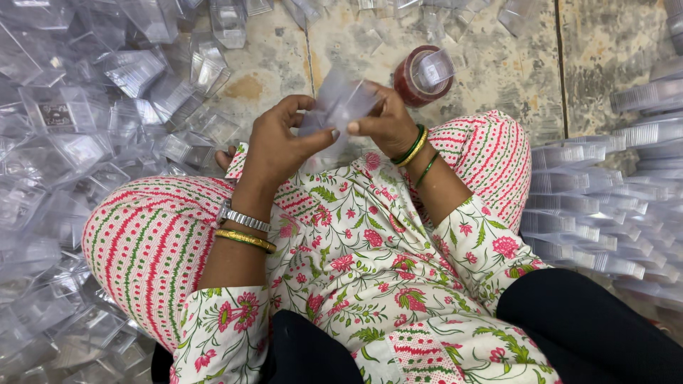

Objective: The person sits on the floor and folds clear plastic sheets into open box shapes, pressing the sides and edges to form each box and setting finished boxes onto a pile beside them. A tape roll and a green marker lie on the floor nearby as they work through the boxes one at a time.

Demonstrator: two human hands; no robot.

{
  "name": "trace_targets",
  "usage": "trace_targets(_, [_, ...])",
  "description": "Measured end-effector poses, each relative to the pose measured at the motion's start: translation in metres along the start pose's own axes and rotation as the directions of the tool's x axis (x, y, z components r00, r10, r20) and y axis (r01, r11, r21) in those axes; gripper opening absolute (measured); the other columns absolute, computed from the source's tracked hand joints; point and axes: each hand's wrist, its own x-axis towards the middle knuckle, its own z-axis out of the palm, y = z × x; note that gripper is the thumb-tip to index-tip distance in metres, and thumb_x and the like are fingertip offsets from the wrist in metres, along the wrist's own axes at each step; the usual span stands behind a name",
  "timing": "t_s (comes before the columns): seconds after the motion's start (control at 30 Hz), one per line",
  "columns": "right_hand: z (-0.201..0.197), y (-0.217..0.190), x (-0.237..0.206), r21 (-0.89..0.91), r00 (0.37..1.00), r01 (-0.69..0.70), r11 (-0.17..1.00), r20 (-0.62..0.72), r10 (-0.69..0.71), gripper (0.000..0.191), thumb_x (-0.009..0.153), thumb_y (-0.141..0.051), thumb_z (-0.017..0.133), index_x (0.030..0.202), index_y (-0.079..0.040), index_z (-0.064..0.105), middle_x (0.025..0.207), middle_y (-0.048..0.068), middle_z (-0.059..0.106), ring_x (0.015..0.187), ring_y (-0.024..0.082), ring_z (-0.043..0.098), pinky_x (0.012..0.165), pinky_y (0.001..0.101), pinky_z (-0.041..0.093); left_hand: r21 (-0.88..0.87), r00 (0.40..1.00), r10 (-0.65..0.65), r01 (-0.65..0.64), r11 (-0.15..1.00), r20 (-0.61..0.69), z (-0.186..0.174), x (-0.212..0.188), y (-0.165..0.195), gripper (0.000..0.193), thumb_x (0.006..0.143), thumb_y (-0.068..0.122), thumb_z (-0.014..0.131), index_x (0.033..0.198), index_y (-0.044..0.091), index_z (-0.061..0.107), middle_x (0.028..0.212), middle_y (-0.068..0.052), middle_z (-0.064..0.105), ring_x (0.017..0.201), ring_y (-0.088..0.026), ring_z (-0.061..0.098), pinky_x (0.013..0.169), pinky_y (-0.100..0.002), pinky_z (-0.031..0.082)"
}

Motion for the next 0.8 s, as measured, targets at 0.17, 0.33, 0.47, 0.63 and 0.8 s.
trace_targets(0.17, [-0.006, -0.009, 0.001, -0.135, 0.997, -0.061, 0.989, 0.037, 0.067, 0.057, 0.079, -0.003, 0.085, 0.131, 0.003, 0.06, 0.118, 0.007, 0.073, 0.107, 0.017, 0.071, 0.098, 0.0324, 0.058, -0.008, 0.999, 0.038, -0.039, 0.999, -0.013, -0.002, 0.001, -0.003, 0.055, 0.074, 0.023, 0.088, 0.121, 0.002, 0.068, 0.1, -0.011, 0.077, 0.084, -0.014, 0.074, 0.068, -0.027, 0.059])
trace_targets(0.33, [-0.005, -0.009, 0.0, -0.225, 0.993, -0.058, 0.973, 0.092, 0.081, 0.06, 0.078, -0.003, 0.085, 0.132, 0.002, 0.06, 0.116, 0.003, 0.071, 0.106, 0.013, 0.068, 0.098, 0.029, 0.056, 0.005, 1.0, 0.01, -0.01, 1.0, 0.003, 0.0, 0.002, -0.009, 0.058, 0.072, 0.023, 0.088, 0.122, 0.003, 0.068, 0.101, -0.011, 0.077, 0.085, -0.015, 0.075, 0.069, -0.03, 0.061])
trace_targets(0.47, [-0.007, -0.007, -0.001, -0.057, 0.993, 0.114, 0.992, -0.003, -0.114, 0.056, 0.08, -0.003, 0.081, 0.132, 0.0, 0.061, 0.114, 0.003, 0.071, 0.106, 0.014, 0.069, 0.101, 0.0292, 0.055, 0.15, 0.996, 0.082, -0.075, 0.986, -0.038, 0.0, 0.001, -0.011, 0.057, 0.073, 0.024, 0.093, 0.12, 0.002, 0.069, 0.102, -0.014, 0.074, 0.089, -0.018, 0.073, 0.073, -0.031, 0.059])
trace_targets(0.63, [-0.024, -0.006, 0.001, 0.047, 0.985, 0.144, 0.988, -0.105, -0.138, 0.049, 0.082, 0.0, 0.079, 0.128, 0.0, 0.061, 0.109, 0.004, 0.07, 0.1, 0.015, 0.068, 0.093, 0.0307, 0.055, 0.089, 0.999, -0.008, 0.012, 0.996, -0.043, -0.001, 0.001, -0.009, 0.056, 0.07, 0.022, 0.09, 0.118, 0.004, 0.066, 0.101, -0.012, 0.075, 0.084, -0.017, 0.075, 0.068, -0.03, 0.059])
trace_targets(0.8, [-0.032, 0.001, 0.013, -0.403, 0.989, 0.067, 0.913, -0.092, -0.113, 0.05, 0.074, 0.002, 0.081, 0.12, -0.002, 0.061, 0.107, 0.001, 0.069, 0.096, 0.013, 0.069, 0.086, 0.0316, 0.061, -0.17, 0.938, 0.141, -0.203, 0.964, -0.318, -0.006, 0.008, -0.007, 0.055, 0.084, 0.011, 0.086, 0.13, 0.002, 0.058, 0.11, -0.012, 0.071, 0.089, -0.015, 0.073, 0.07, -0.027, 0.06])
